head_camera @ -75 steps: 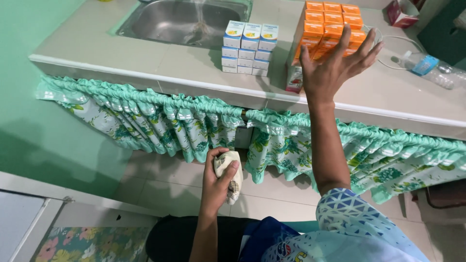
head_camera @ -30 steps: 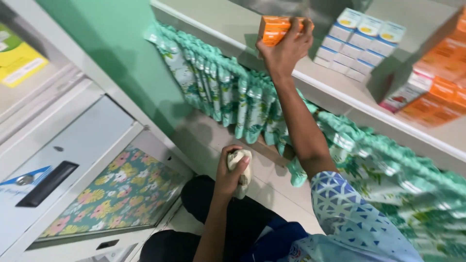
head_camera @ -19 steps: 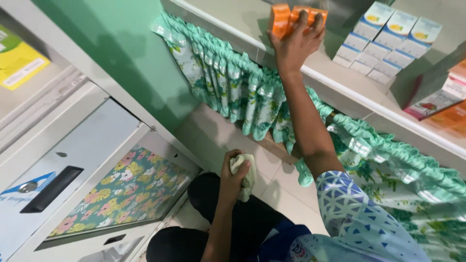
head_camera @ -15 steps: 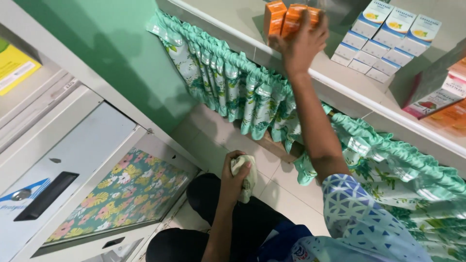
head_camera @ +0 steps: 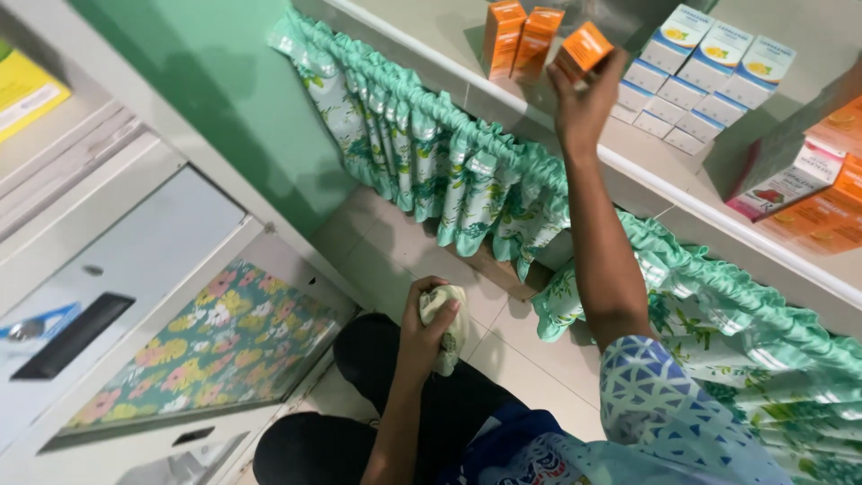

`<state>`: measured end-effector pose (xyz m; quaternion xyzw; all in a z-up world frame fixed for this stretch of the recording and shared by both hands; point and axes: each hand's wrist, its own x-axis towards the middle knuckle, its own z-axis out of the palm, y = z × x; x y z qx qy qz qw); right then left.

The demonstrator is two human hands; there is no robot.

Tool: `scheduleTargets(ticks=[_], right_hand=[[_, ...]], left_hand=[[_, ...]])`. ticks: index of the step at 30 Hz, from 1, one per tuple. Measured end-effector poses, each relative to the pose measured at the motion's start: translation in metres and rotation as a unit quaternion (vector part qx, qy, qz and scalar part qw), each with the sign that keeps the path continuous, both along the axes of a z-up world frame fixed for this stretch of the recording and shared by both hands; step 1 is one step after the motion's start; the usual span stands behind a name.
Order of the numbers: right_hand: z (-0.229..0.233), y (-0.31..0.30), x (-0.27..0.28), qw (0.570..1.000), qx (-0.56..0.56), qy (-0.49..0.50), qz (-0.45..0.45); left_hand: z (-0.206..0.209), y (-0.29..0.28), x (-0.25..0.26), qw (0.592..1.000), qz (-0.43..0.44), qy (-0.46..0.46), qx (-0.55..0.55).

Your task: The person sits on the floor and wipes a green medicine box with a white cloth, then places it back on a shelf. They then pick up an orange medicine box, wipe it with the cloth, and return it to the shelf.

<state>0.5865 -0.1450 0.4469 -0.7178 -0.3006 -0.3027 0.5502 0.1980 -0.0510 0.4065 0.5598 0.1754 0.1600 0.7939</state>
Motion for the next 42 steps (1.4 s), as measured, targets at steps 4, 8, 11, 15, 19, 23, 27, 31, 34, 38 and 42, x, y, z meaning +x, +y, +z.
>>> scheduleTargets(ticks=[4, 8, 11, 15, 19, 23, 27, 31, 34, 38, 42], right_hand=[[0.027, -0.001, -0.075, 0.947, 0.133, 0.120, 0.267], [0.018, 0.007, -0.171, 0.923, 0.069, 0.178, 0.335], [0.022, 0.013, -0.264, 0.882, 0.020, 0.242, 0.404], [0.037, 0.028, -0.364, 0.848, 0.008, 0.255, 0.464], [0.023, 0.016, -0.434, 0.806, 0.083, 0.274, 0.518], [0.021, 0.007, -0.451, 0.766, 0.105, 0.279, 0.569], [0.038, 0.004, -0.452, 0.832, 0.072, 0.164, 0.525], [0.059, -0.032, -0.454, 0.701, -0.122, 0.201, 0.673], [0.047, -0.055, -0.459, 0.650, -0.208, 0.226, 0.695], [0.046, -0.071, -0.444, 0.618, -0.227, 0.242, 0.712], [0.039, -0.080, -0.427, 0.659, -0.209, 0.230, 0.685]], left_hand=[[0.013, 0.006, -0.017, 0.990, 0.070, -0.074, 0.101], [0.019, 0.004, -0.038, 0.969, 0.219, -0.082, 0.081], [0.051, 0.003, -0.061, 0.903, 0.335, -0.172, 0.207], [0.080, -0.010, -0.090, 0.868, 0.425, -0.202, 0.157], [0.082, -0.004, -0.129, 0.779, 0.549, -0.217, 0.211], [0.070, -0.034, -0.143, 0.736, 0.611, -0.218, 0.192], [0.073, -0.089, -0.160, 0.777, 0.550, -0.169, 0.256], [0.064, -0.132, -0.189, 0.818, 0.502, -0.150, 0.236], [0.040, -0.136, -0.209, 0.815, 0.516, -0.167, 0.205], [0.060, -0.129, -0.222, 0.797, 0.489, -0.203, 0.293], [0.055, -0.136, -0.219, 0.864, 0.395, -0.170, 0.261]])
